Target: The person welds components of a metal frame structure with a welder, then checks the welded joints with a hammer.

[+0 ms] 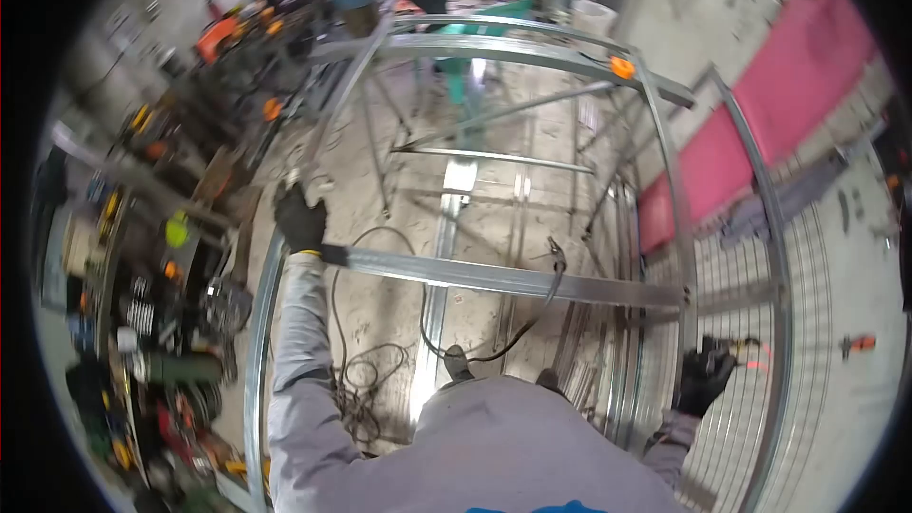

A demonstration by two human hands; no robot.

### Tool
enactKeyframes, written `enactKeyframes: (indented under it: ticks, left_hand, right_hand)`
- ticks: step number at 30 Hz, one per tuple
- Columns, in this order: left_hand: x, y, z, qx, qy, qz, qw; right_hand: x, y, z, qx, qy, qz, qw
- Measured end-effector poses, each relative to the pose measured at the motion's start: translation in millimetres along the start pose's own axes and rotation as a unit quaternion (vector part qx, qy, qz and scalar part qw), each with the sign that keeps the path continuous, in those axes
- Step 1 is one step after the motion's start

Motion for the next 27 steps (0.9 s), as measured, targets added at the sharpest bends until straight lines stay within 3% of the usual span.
enactKeyframes:
  ticks: [1, 2, 3, 4, 5, 6, 7, 8, 9, 11, 13, 15, 16, 18, 21, 23, 24, 25, 27]
  left_hand:
    - [-6, 8, 17, -0.031, -0.019, 0.015, 0.999]
    - [-13, 25, 29, -0.068, -0.04, 0.045, 0.996]
    - [-22, 41, 43, -0.103, -0.063, 0.078, 0.99]
    - [-29, 53, 55, -0.133, -0.053, 0.089, 0.986]
    - [-33, 64, 61, -0.138, -0.046, 0.085, 0.986]
    - [-33, 71, 65, -0.119, -0.004, 0.114, 0.986]
    - [-40, 82, 69, -0.099, 0.037, 0.143, 0.984]
    - [-43, 91, 66, -0.033, 0.077, 0.163, 0.983]
    - [-48, 102, 65, -0.031, 0.08, 0.161, 0.983]
    - [-59, 129, 66, -0.224, -0.038, 0.109, 0.968]
    - [-39, 117, 64, -0.176, -0.036, 0.103, 0.978]
    - [-36, 116, 66, -0.17, -0.081, 0.134, 0.973]
    - [-35, 116, 64, -0.104, -0.051, 0.128, 0.985]
    - [-37, 120, 63, -0.092, -0.035, 0.127, 0.987]
    - [-22, 107, 61, -0.063, -0.01, 0.096, 0.993]
    - [-2, 87, 59, -0.024, -0.093, -0.039, 0.995]
    - [-1, 94, 52, 0.049, -0.096, -0.154, 0.982]
    - [13, 76, 47, 0.051, -0.098, -0.15, 0.982]
    - [55, 44, 20, -0.054, -0.16, -0.357, 0.919]
  right_hand:
    - [-13, 1, -8, -0.068, -0.159, -0.446, 0.878]
    - [-16, 7, -12, 0.076, -0.02, -0.167, 0.983]
    - [-15, 25, -22, 0.208, 0.11, 0.14, 0.962]
    - [-13, 25, -33, 0.12, -0.006, -0.085, 0.989]
    - [-10, 16, -45, 0.127, -0.007, -0.09, 0.988]
    - [-17, 22, -55, 0.066, -0.06, -0.218, 0.972]
    - [-22, 28, -66, 0.002, -0.109, -0.34, 0.934]
    - [-26, 23, -75, -0.087, -0.162, -0.471, 0.863]
    - [-34, 38, -86, 0.054, -0.014, -0.215, 0.975]
    - [-39, 30, -101, 0.06, -0.039, -0.214, 0.974]
    - [-45, 29, -111, 0.132, 0.047, 0.047, 0.989]
    - [-35, 6, -115, 0.123, 0.054, 0.032, 0.99]
    - [-34, -2, -116, 0.125, 0.052, 0.035, 0.99]
    - [-31, -4, -113, 0.105, 0.058, 0.111, 0.987]
    - [-30, 5, -103, 0.074, 0.045, 0.105, 0.991]
    - [-31, 10, -93, 0.062, 0.055, 0.163, 0.983]
    - [-30, 13, -88, 0.053, 0.068, 0.217, 0.972]
    - [-30, 18, -83, 0.049, 0.07, 0.219, 0.972]
    - [-28, 42, -74, -0.023, 0.097, 0.348, 0.932]
Point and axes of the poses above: each hand's wrist, its own z-axis towards the middle knuckle, its own y-axis out of the palm, x = y × z, the point moved 4 cm from there along z, towards the middle knuckle, and after that the axes turned 12 degrees about -y, right-handed, at the moved point
